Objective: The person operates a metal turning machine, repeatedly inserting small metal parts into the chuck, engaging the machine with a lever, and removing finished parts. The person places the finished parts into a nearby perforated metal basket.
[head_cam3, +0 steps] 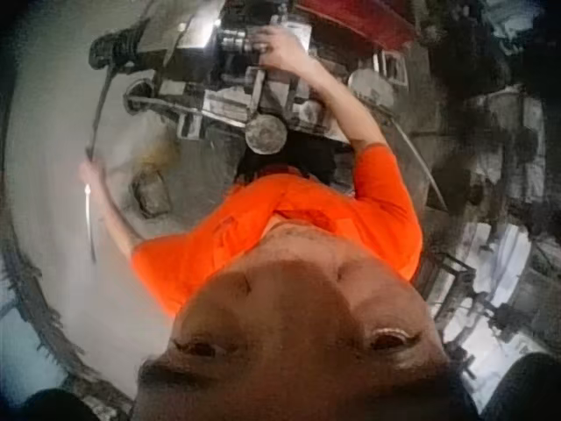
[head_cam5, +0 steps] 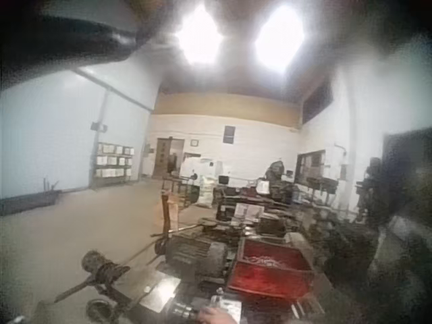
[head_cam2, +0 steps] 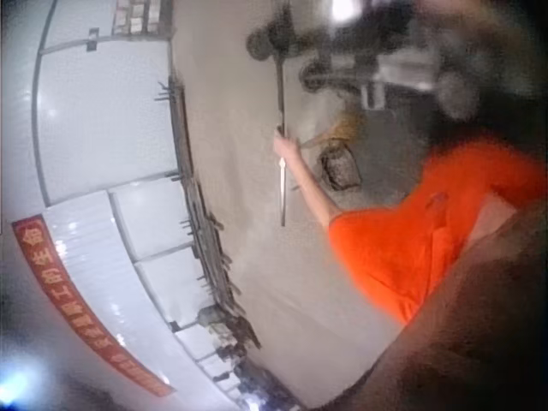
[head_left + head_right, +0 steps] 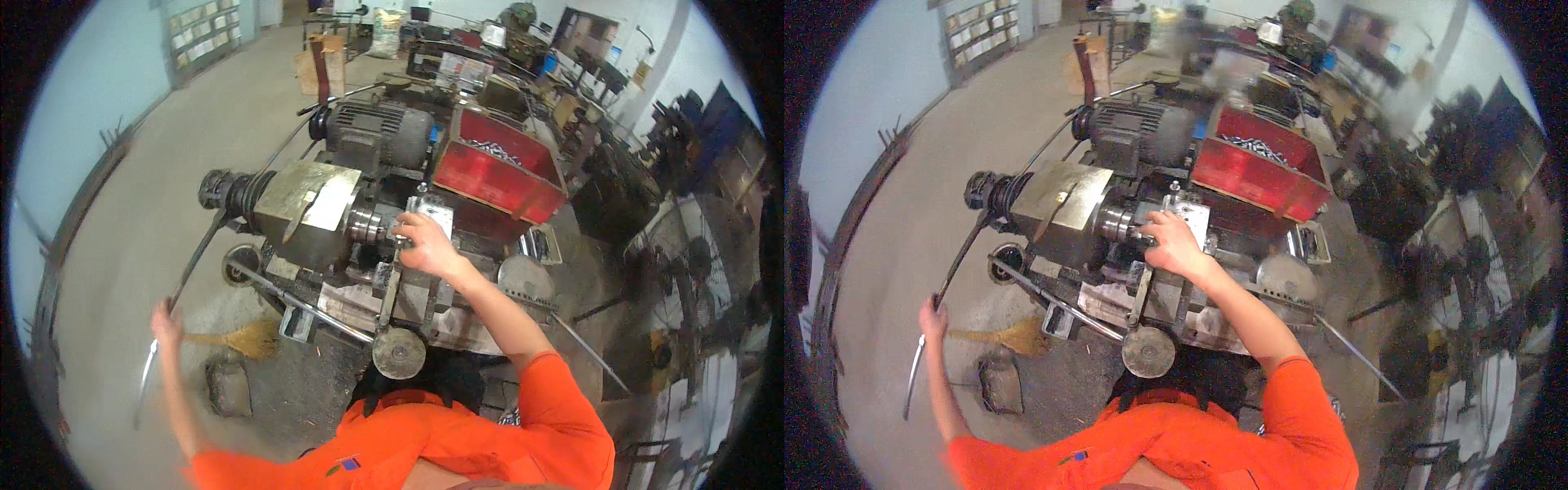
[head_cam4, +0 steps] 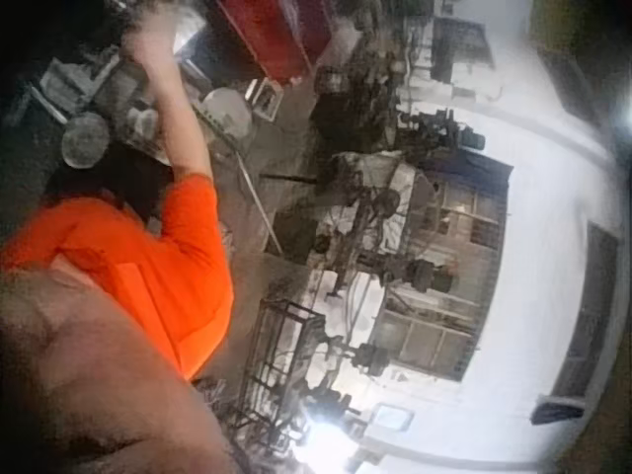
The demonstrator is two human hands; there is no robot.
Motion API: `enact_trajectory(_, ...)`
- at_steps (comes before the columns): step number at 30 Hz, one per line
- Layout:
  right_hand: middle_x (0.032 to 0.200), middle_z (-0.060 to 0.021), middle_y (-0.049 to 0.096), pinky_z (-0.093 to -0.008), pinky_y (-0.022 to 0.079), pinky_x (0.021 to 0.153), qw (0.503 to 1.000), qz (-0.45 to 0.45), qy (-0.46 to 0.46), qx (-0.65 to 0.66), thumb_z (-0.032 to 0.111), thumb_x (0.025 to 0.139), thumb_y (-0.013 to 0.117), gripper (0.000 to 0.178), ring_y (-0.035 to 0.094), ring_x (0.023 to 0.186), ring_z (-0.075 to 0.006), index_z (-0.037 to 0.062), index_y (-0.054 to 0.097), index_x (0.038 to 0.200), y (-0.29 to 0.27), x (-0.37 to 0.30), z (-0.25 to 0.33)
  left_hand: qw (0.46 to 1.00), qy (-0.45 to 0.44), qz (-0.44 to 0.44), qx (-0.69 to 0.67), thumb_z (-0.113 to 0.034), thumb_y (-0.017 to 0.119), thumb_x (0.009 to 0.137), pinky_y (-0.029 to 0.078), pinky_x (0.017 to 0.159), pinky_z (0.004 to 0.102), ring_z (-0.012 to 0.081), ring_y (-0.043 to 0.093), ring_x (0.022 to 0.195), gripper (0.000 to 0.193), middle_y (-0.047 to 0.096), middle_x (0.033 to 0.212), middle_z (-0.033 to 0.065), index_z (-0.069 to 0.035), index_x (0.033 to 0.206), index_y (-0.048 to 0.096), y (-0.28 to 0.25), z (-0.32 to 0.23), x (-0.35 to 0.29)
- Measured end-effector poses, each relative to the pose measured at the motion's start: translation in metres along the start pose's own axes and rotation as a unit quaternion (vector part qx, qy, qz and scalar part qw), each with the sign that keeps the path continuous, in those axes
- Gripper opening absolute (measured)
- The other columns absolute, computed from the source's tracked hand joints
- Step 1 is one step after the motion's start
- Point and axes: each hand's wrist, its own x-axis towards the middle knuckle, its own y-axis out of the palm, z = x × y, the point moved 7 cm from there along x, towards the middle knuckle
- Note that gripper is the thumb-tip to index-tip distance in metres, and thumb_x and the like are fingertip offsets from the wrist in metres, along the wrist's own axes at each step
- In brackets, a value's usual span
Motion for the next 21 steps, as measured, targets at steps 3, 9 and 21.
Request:
enact_trajectory(3, 0.114, -0.0157, 0.056, -0.0413, 0.043, 0.088, 0.997, -0.030, 0.067, 0.011, 0.017, 0.054, 0.063, 0.046, 0.052, 0.104, -0.0342, 0.0079, 0.064, 0.100, -0.045, -0.050, -0.006, 0.942, -0.110, -0.221, -0.226, -0.015, 0.058, 0.085, 0.048, 0.077, 0.0395, 0.0301, 0.063, 0.088, 0.028, 0.064, 0.099, 0.0179, 0.000, 0.109, 0.059, 0.027, -0.065, -0.044)
enact_trajectory(9, 0.111, -0.0162, 0.059, -0.0397, 0.045, 0.087, 0.957, -0.005, 0.285, -0.055, 0.014, 0.057, 0.061, 0.038, 0.055, 0.102, -0.0357, 0.0042, 0.066, 0.094, -0.114, -0.202, -0.049, 0.953, 0.034, 0.291, -0.073, -0.029, 0.064, 0.072, 0.050, 0.076, 0.0443, 0.0367, 0.063, 0.084, 0.033, 0.065, 0.092, 0.0202, -0.007, 0.096, 0.064, 0.222, -0.186, -0.147)
enact_trajectory(21, 0.122, -0.0107, 0.054, -0.0406, 0.039, 0.096, 0.732, 0.062, 0.610, -0.296, 0.022, 0.061, 0.067, 0.059, 0.048, 0.114, -0.0292, 0.0103, 0.054, 0.118, -0.191, -0.520, -0.142, 0.929, 0.000, 0.351, -0.116, -0.031, 0.071, 0.071, 0.048, 0.071, 0.0423, 0.0334, 0.061, 0.080, 0.035, 0.064, 0.082, 0.0125, -0.013, 0.100, 0.062, 0.239, -0.103, -0.092)
